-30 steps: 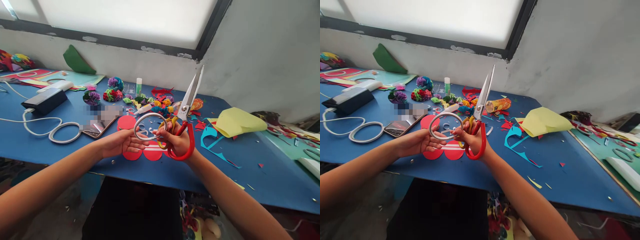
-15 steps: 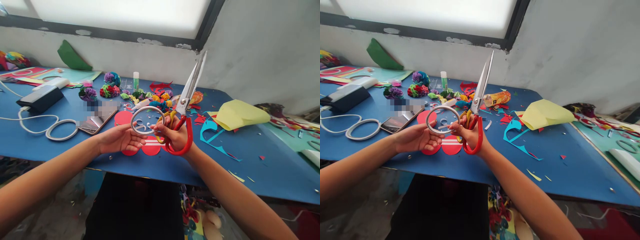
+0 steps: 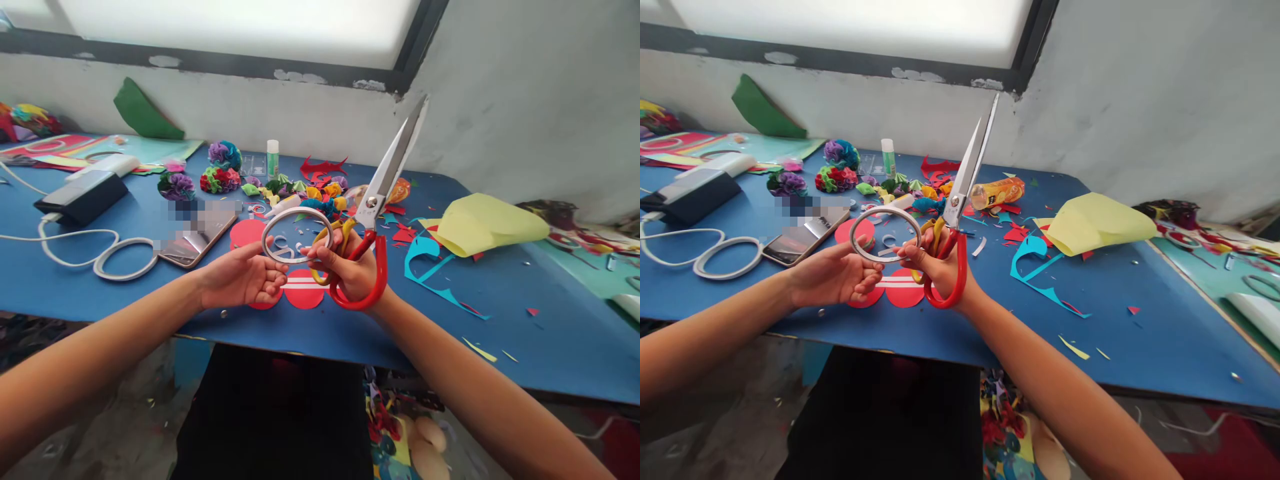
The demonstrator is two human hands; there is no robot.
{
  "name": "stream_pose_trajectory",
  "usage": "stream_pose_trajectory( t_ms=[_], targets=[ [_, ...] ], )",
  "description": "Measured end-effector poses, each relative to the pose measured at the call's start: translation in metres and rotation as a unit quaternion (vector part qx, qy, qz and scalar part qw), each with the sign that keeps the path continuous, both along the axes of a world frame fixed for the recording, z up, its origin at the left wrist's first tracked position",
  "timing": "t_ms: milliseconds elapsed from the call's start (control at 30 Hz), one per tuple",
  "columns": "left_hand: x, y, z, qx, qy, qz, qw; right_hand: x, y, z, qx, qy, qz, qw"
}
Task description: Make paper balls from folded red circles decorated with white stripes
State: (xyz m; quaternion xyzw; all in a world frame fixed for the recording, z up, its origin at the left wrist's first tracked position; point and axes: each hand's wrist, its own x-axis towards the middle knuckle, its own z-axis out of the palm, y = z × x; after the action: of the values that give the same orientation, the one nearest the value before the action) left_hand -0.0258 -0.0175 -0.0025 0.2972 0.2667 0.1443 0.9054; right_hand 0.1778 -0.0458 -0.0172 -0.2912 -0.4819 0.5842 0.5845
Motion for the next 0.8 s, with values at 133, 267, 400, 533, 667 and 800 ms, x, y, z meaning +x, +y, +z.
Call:
stream_pose_trajectory(
  t_ms=[133,267,400,533,667,800],
  targets=[
    [0.0013,-0.0021,-0.0001,-0.004,0.012,0.028,1.000,-0.0003,-0.0003,0.0005,0.013,-0.020,-0.030,0.999],
    [0.0020,-0.0029,-0.0007,-0.002,0.036,0.051,0.998,-0.0019,-0.0011,0.0010,0.031,-0.031,-0.067,0.997],
    [0.0028,-0.0033,-0.0014,0.011,0.026,0.041,0.999,-0.0042,-0.0019,0.0006,0.032,-0.032,-0.070,0.997],
    [0.0043,-0.0045,-0.0016,0.034,0.004,0.023,0.999,-0.0061,-0.0021,-0.0003,0.039,-0.042,-0.058,0.997],
    [0.0038,-0.0048,-0.0017,0.044,0.004,0.021,0.999,-0.0061,-0.0022,0.0005,0.048,-0.047,-0.052,0.996],
    [0.0015,-0.0039,-0.0011,0.069,0.049,0.086,0.993,-0.0021,-0.0029,0.0035,0.043,-0.040,-0.058,0.997]
  ],
)
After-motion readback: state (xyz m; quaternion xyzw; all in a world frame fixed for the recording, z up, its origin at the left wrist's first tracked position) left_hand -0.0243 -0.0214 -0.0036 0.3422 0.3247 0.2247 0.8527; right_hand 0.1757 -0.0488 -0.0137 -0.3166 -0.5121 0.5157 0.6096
